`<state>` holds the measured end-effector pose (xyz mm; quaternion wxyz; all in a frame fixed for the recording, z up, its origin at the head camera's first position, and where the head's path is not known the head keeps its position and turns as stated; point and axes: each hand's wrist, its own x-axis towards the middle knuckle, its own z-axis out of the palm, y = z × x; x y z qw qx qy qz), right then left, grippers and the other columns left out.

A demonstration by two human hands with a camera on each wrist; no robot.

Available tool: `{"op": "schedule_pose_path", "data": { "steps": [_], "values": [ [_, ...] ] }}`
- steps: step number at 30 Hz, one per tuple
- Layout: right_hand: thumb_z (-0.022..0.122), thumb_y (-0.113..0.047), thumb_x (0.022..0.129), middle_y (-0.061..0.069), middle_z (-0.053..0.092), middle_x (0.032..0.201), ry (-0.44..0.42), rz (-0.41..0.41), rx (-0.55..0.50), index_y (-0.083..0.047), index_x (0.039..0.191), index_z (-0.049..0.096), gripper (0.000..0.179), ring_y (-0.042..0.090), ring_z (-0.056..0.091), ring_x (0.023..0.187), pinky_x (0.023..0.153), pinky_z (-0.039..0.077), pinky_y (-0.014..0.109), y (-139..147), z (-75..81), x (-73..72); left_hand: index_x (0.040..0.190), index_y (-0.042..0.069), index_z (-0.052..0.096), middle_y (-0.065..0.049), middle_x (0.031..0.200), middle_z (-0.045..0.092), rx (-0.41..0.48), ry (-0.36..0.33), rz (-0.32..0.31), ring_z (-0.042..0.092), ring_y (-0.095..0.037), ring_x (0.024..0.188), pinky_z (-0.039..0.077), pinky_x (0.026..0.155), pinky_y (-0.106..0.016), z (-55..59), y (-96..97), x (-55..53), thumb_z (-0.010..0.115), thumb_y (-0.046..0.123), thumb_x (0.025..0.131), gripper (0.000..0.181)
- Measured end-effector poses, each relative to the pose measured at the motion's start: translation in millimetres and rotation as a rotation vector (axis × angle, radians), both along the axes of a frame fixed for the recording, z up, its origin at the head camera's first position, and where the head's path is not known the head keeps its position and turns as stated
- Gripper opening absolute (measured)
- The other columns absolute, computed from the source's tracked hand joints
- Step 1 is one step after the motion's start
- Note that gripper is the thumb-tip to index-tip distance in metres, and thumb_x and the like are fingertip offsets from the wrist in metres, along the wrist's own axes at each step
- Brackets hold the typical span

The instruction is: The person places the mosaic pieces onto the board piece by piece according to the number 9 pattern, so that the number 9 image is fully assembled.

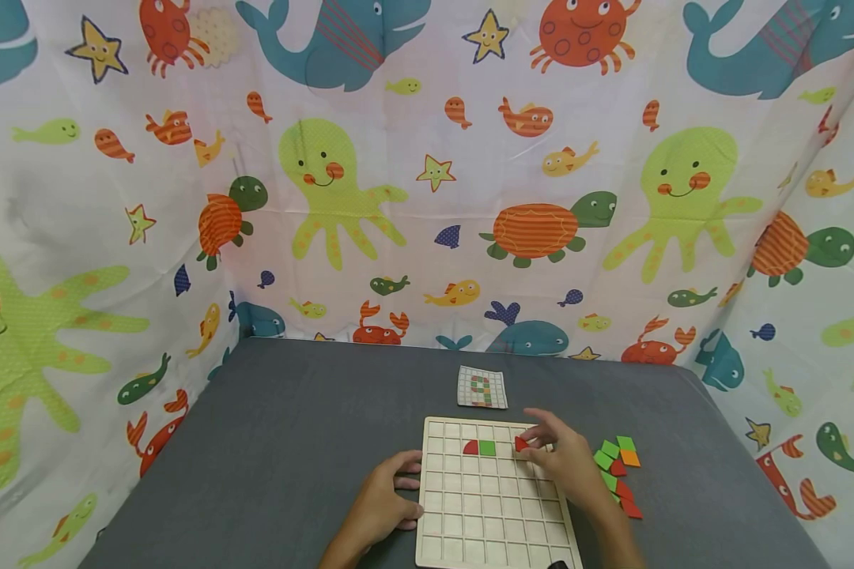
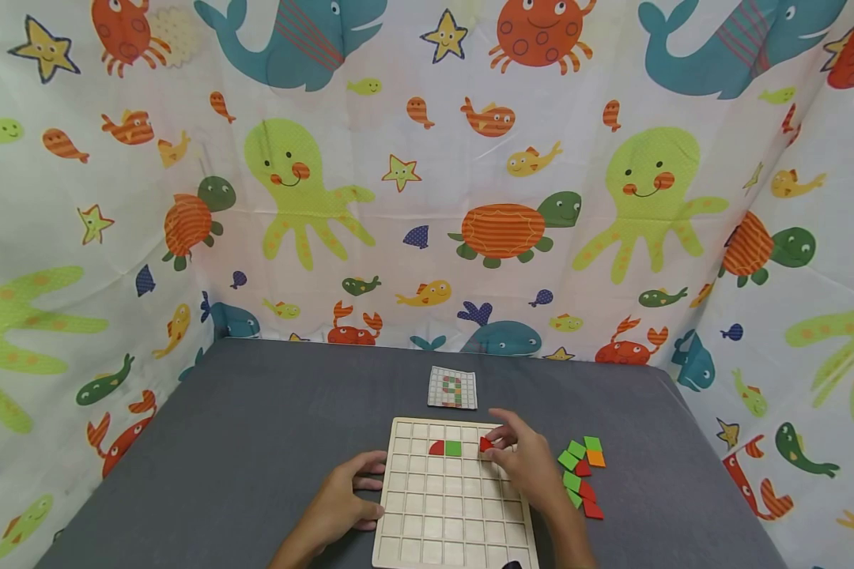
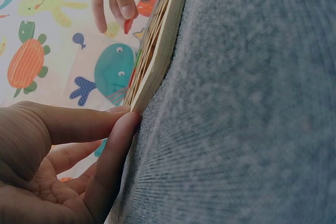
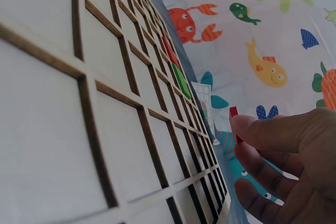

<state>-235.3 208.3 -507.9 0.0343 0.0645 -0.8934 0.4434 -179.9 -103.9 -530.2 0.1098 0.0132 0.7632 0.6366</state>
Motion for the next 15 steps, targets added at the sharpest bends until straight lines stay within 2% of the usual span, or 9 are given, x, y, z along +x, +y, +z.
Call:
{"op": "schedule_pose_path", "data": {
  "steps": [15],
  "values": [
    [0.081,0.006,0.086,-0.001,0.075,0.100,-0.078,-0.011,0.037,-0.011,0.147,0.060,0.067,0.015,0.066,0.088,0.069,0.054,0.028,-12.3,-6.6,-0.8,0.146,0.006,0.060,-0.015,0.134,0.063,-0.005,-0.002,0.010,0.065,-0.027,0.111,0.063,0.058,-0.040,1.2,0.8,0.5,0.077,-0.022,0.072,0.082]
  ]
}}
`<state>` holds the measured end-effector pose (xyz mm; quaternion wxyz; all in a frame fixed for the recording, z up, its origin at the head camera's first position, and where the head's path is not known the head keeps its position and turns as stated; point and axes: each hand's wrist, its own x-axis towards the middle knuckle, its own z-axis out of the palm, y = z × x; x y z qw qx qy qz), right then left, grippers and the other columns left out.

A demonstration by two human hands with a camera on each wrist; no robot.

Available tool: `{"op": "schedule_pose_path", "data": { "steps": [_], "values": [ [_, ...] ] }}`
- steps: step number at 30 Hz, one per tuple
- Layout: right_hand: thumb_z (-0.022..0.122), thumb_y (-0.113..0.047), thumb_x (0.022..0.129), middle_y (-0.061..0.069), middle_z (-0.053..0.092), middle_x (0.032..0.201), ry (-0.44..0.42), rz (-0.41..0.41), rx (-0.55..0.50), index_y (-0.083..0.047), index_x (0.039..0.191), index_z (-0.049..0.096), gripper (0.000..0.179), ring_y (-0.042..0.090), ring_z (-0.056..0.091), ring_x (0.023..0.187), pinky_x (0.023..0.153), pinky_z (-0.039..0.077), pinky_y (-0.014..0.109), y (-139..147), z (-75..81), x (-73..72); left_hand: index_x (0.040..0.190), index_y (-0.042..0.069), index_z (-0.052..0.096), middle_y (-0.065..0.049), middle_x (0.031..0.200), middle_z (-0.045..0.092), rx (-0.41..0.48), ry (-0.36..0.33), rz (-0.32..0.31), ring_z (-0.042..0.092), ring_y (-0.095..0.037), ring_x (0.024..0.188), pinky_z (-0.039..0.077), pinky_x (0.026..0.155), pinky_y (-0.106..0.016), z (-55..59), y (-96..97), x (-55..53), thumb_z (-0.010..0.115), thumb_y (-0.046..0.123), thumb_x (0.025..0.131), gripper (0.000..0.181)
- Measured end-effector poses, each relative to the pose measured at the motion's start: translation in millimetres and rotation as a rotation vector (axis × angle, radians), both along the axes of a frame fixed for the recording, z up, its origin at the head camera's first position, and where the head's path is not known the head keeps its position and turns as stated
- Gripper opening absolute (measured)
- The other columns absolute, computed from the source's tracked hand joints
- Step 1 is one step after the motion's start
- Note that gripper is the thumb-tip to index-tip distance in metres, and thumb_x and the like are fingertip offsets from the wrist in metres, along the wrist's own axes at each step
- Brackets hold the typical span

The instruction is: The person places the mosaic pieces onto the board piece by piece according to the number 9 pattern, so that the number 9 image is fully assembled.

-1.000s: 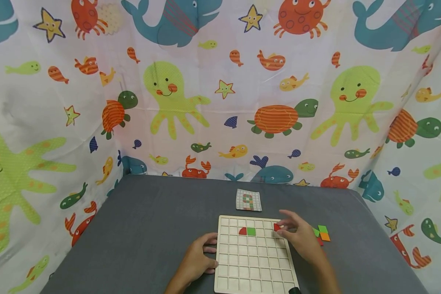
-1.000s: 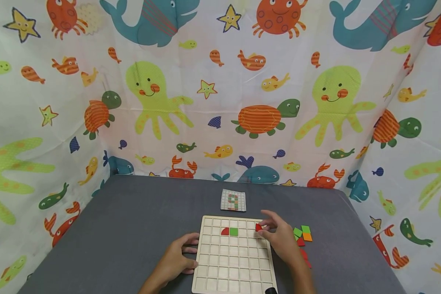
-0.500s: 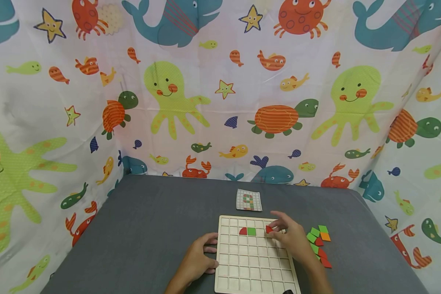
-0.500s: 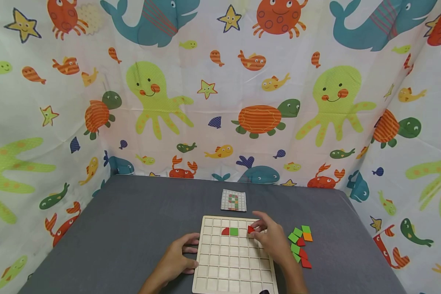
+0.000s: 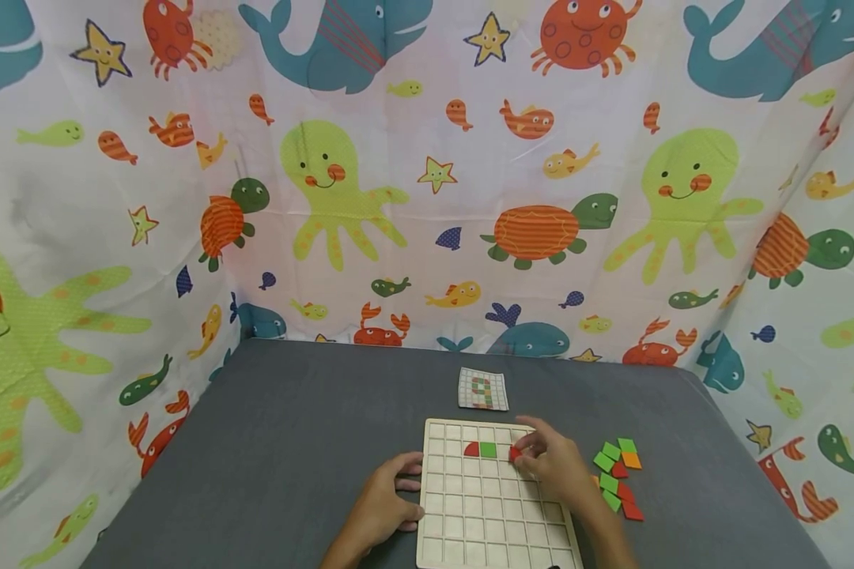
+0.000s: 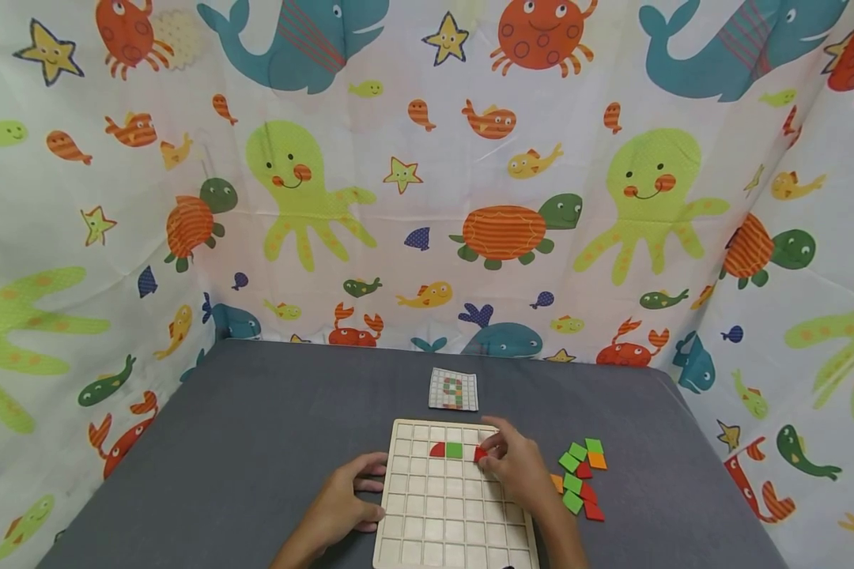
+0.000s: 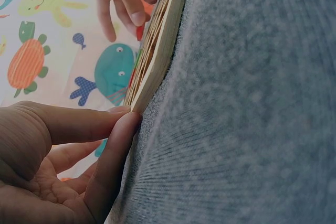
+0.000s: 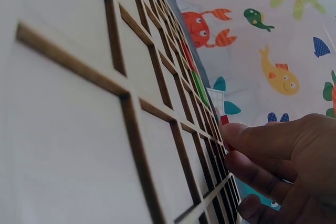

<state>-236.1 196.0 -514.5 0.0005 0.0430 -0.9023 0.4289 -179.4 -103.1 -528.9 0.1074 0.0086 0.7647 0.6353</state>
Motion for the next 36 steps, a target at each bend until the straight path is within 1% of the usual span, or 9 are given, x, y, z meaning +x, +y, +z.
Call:
{"op": "schedule_pose_path", "data": {
  "steps": [8,14,20,26,33,36],
  "values": [
    [0.083,0.005,0.086,0.001,0.073,0.101,0.001,0.015,0.009,-0.011,0.146,0.061,0.067,0.014,0.068,0.083,0.071,0.058,0.033,-2.0,-2.7,0.2,0.146,0.005,0.060,-0.015,0.134,0.063,-0.003,-0.001,0.000,0.065,-0.027,0.111,0.063,0.058,-0.040,0.5,0.5,0.2,0.077,-0.022,0.072,0.081],
    [0.084,0.004,0.084,-0.002,0.072,0.100,0.017,0.014,0.026,-0.013,0.145,0.062,0.067,0.012,0.068,0.084,0.074,0.058,0.032,-2.5,-7.5,-3.4,0.146,0.006,0.060,-0.016,0.134,0.062,-0.012,0.007,-0.001,0.065,-0.028,0.110,0.063,0.058,-0.040,0.1,0.3,0.1,0.077,-0.023,0.072,0.081],
    [0.083,0.008,0.084,0.001,0.072,0.102,0.039,0.040,0.016,-0.011,0.144,0.063,0.066,0.013,0.068,0.084,0.072,0.057,0.031,-2.4,-9.1,-3.0,0.146,0.005,0.060,-0.016,0.134,0.062,-0.009,0.011,-0.007,0.065,-0.028,0.111,0.063,0.058,-0.040,-0.5,-0.3,0.3,0.077,-0.022,0.072,0.081],
    [0.080,0.010,0.086,0.003,0.072,0.104,0.050,0.047,0.013,-0.011,0.144,0.063,0.064,0.014,0.067,0.085,0.071,0.057,0.029,-2.7,-7.4,-1.5,0.146,0.006,0.060,-0.016,0.134,0.062,-0.008,0.018,-0.008,0.065,-0.028,0.111,0.063,0.058,-0.040,-1.0,-0.4,0.7,0.077,-0.022,0.072,0.080],
    [0.080,0.009,0.087,0.002,0.073,0.103,0.066,0.042,0.003,-0.010,0.143,0.064,0.061,0.015,0.070,0.092,0.081,0.061,0.034,-3.2,-7.8,-0.9,0.145,0.005,0.061,-0.017,0.134,0.062,-0.009,0.023,-0.009,0.065,-0.028,0.111,0.064,0.058,-0.040,-0.8,-0.1,1.3,0.077,-0.022,0.072,0.080],
    [0.080,0.010,0.086,0.001,0.074,0.103,0.059,0.044,-0.004,-0.009,0.143,0.064,0.062,0.014,0.070,0.092,0.081,0.061,0.033,-3.9,-8.0,-0.9,0.145,0.005,0.061,-0.017,0.134,0.062,-0.010,0.022,-0.006,0.065,-0.028,0.111,0.064,0.058,-0.040,-0.5,0.0,1.5,0.077,-0.022,0.072,0.080]
  ]
}}
